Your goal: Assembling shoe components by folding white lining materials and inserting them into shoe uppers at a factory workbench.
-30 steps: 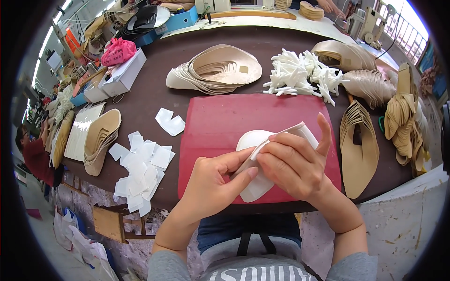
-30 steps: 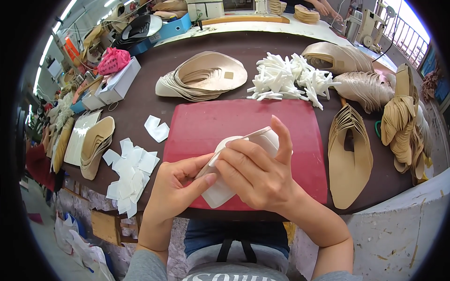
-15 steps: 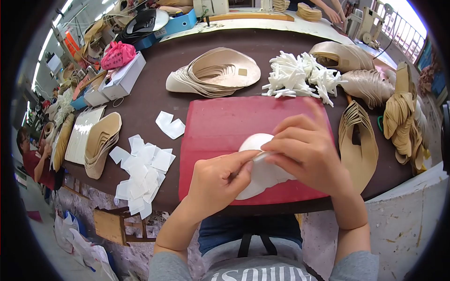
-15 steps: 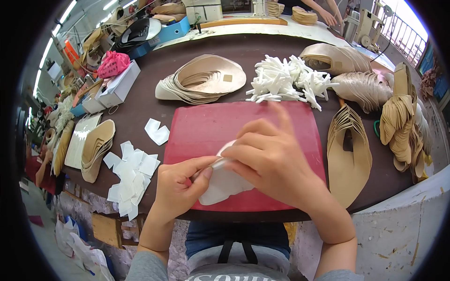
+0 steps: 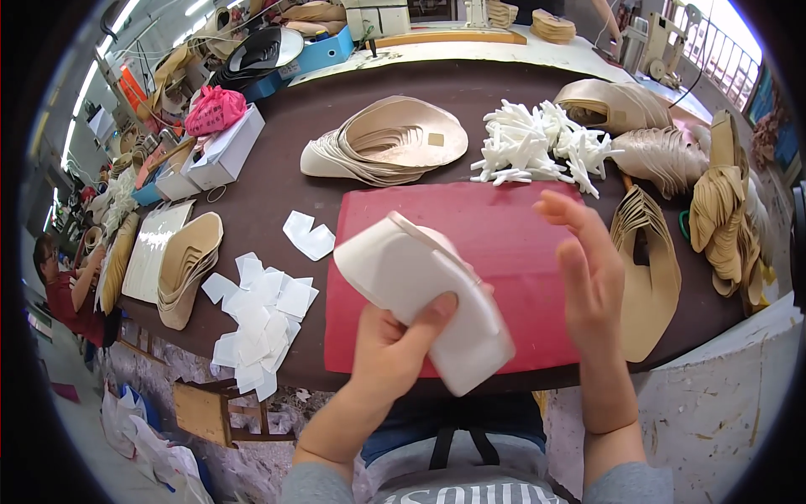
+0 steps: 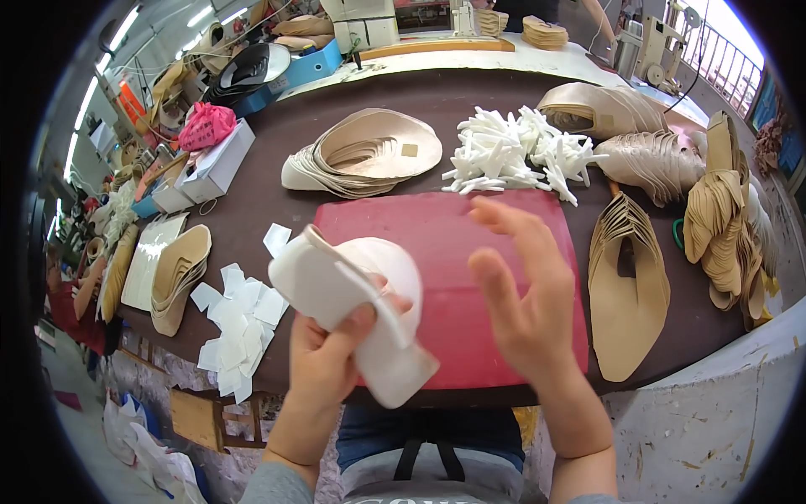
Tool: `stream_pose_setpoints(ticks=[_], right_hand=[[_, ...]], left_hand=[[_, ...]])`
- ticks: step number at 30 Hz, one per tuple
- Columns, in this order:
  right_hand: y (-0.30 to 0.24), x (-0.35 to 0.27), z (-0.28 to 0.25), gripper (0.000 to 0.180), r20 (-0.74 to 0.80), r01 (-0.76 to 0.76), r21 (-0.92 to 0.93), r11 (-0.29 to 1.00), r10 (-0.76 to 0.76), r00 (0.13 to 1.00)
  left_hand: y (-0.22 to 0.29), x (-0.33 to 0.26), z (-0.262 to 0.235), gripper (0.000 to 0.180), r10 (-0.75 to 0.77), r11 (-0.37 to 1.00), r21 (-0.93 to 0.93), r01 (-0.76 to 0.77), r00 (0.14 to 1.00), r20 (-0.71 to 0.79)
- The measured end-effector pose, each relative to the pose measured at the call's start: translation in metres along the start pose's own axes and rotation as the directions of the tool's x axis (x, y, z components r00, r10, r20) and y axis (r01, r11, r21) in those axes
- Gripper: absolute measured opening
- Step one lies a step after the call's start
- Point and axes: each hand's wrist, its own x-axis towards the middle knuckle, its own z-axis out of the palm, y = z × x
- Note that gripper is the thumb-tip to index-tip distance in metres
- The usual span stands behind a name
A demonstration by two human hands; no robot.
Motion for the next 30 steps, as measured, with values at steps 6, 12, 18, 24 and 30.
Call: stream_pose_setpoints(ticks=[6,12,18,24,30], right_hand=[[0.047,-0.016,0.003,0.052,0.637,-0.666,0.222,0.712,0.411,0.652],[0.041,-0.047,-0.028,0.034,0.407,-0.458,0.215,0.862,0.347,0.845],[0.034,-0.097,-0.010,0.032,0.021,-0.170,-0.352,0.920,0.190,0.982],[0.030,-0.114,-0.084,0.035,-0.339,-0.347,-0.604,0.717,0.163,0.927],[0.065,-0.169,-0.160,0.032,-0.118,-0.232,-0.711,0.664,0.213,0.970]], left_hand=[[0.044,-0.019,0.001,0.047,-0.157,0.977,-0.109,0.181,0.967,0.200],[0.048,-0.006,0.007,0.016,0.175,0.964,0.157,-0.214,0.957,0.231],[0.016,0.136,-0.009,0.048,0.124,-0.104,0.934,-0.342,0.927,0.353],[-0.037,0.060,0.025,0.055,0.182,-0.504,0.590,-0.631,0.590,0.786],[-0.031,0.033,-0.003,0.022,-0.152,0.261,0.426,-0.866,0.399,0.904]])
